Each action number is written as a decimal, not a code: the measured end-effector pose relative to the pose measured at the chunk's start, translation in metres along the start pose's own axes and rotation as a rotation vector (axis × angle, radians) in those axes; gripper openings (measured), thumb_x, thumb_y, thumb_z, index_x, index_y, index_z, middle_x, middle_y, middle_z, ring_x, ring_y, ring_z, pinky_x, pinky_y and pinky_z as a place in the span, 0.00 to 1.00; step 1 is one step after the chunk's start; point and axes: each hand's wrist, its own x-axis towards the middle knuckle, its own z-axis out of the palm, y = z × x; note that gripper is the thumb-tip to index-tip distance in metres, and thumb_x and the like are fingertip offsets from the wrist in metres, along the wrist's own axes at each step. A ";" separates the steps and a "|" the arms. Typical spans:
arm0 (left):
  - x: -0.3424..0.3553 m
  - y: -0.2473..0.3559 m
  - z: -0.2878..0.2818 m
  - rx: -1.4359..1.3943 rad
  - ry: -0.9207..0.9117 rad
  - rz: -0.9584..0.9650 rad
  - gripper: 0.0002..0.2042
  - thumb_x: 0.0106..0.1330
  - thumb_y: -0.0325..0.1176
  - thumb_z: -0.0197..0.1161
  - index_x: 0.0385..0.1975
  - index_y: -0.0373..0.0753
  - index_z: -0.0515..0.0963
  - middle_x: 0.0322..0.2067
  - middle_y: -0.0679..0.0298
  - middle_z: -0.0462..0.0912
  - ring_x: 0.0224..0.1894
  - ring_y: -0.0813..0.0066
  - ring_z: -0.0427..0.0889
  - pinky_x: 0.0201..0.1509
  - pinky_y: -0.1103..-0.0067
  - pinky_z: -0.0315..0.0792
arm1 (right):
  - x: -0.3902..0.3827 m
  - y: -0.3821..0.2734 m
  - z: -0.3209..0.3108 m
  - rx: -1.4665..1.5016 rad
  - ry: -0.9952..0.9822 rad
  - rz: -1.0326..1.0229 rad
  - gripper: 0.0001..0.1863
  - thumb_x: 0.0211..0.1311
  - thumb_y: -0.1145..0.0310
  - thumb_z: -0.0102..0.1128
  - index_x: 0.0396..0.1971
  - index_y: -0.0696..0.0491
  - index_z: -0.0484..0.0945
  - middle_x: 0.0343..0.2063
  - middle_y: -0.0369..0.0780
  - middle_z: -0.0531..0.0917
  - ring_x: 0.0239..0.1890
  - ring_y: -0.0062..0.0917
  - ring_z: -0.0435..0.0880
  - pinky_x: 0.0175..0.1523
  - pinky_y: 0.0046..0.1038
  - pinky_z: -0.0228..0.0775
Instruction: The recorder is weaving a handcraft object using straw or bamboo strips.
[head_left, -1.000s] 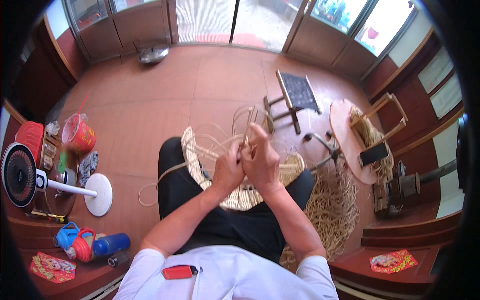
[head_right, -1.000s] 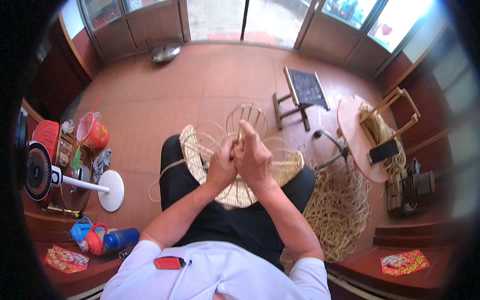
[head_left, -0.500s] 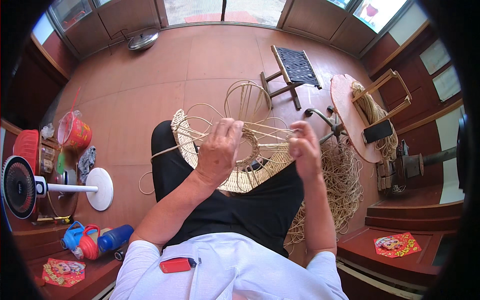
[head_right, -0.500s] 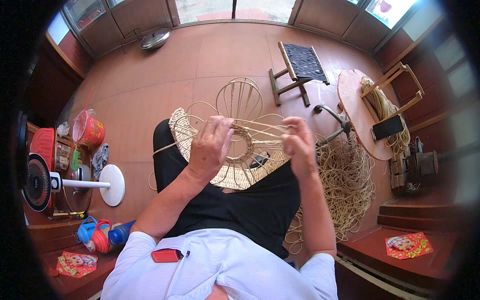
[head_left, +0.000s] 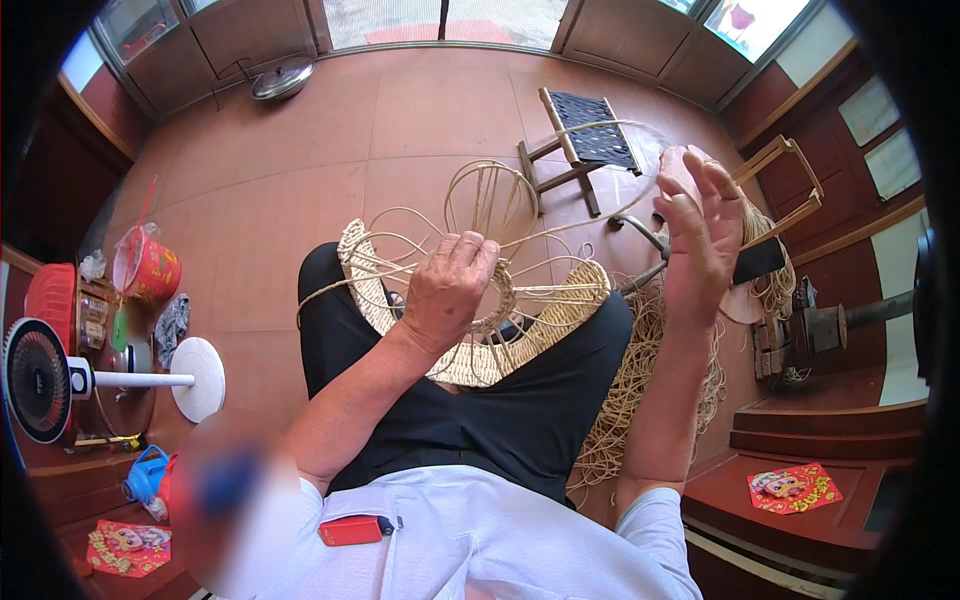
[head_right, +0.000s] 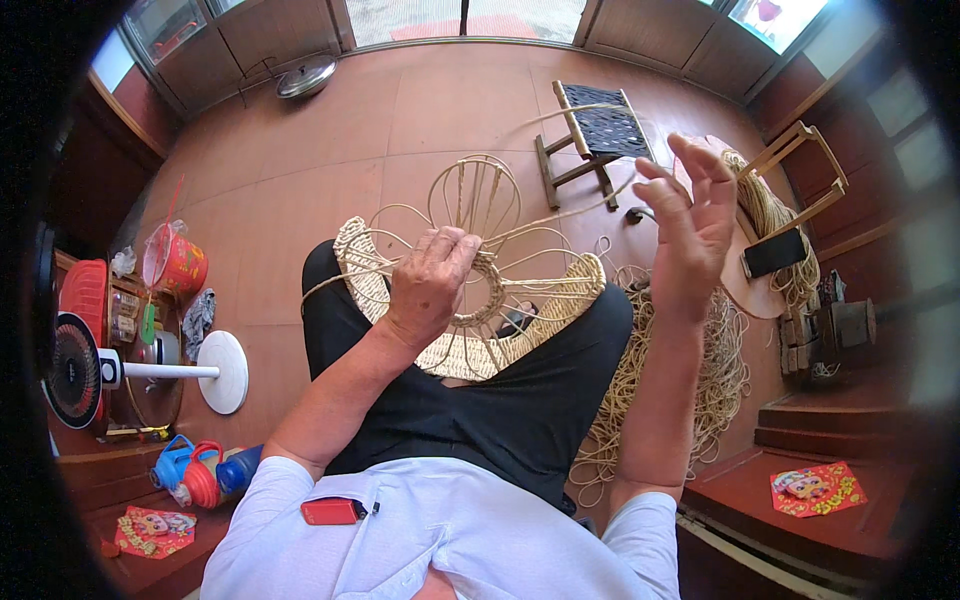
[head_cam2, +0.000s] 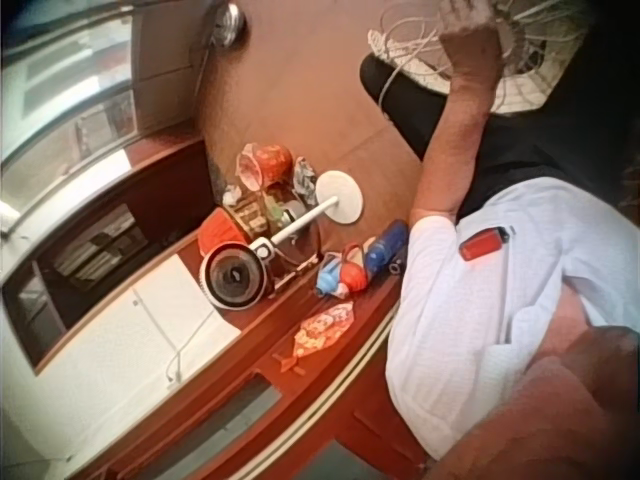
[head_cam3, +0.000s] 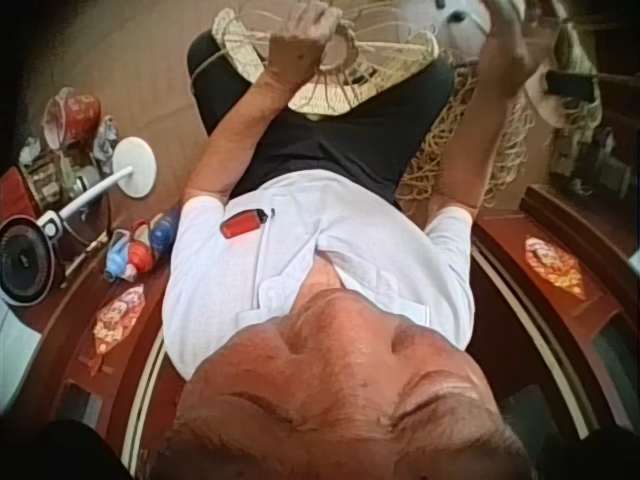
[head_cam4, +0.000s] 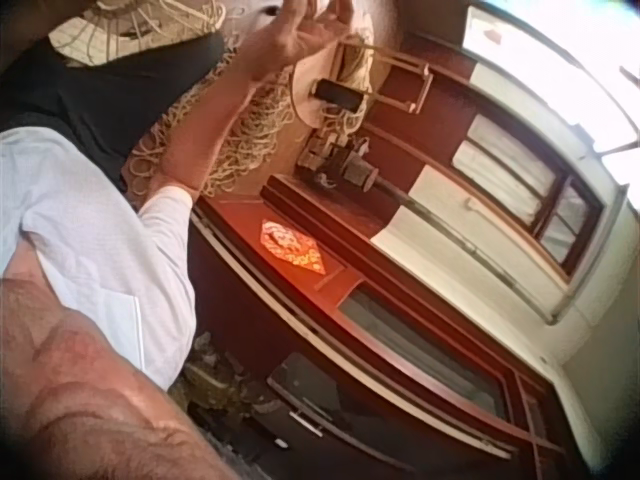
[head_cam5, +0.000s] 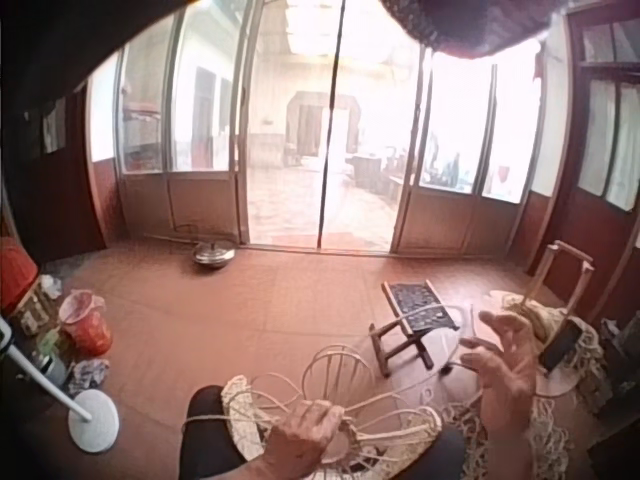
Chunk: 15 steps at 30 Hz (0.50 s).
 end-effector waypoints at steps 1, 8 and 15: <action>0.001 0.000 0.001 0.015 -0.014 -0.015 0.13 0.66 0.25 0.71 0.50 0.38 0.85 0.42 0.60 0.84 0.47 0.60 0.88 0.48 0.67 0.85 | -0.005 0.011 -0.005 -0.204 -0.042 -0.105 0.19 0.76 0.78 0.67 0.63 0.55 0.76 0.45 0.41 0.90 0.40 0.17 0.84 0.44 0.20 0.76; 0.014 0.005 0.008 -0.074 -0.007 -0.124 0.05 0.74 0.30 0.71 0.42 0.41 0.82 0.37 0.61 0.80 0.41 0.61 0.86 0.43 0.66 0.83 | -0.075 0.076 -0.026 -0.743 -0.268 -0.205 0.12 0.74 0.79 0.69 0.53 0.54 0.85 0.40 0.38 0.90 0.38 0.18 0.88 0.43 0.26 0.81; 0.009 0.007 0.012 -0.042 -0.004 -0.077 0.04 0.73 0.27 0.68 0.42 0.39 0.81 0.37 0.59 0.79 0.42 0.57 0.85 0.45 0.65 0.82 | -0.097 0.102 0.006 -0.929 -0.489 -0.275 0.29 0.73 0.80 0.66 0.72 0.50 0.77 0.49 0.50 0.91 0.41 0.46 0.94 0.40 0.42 0.86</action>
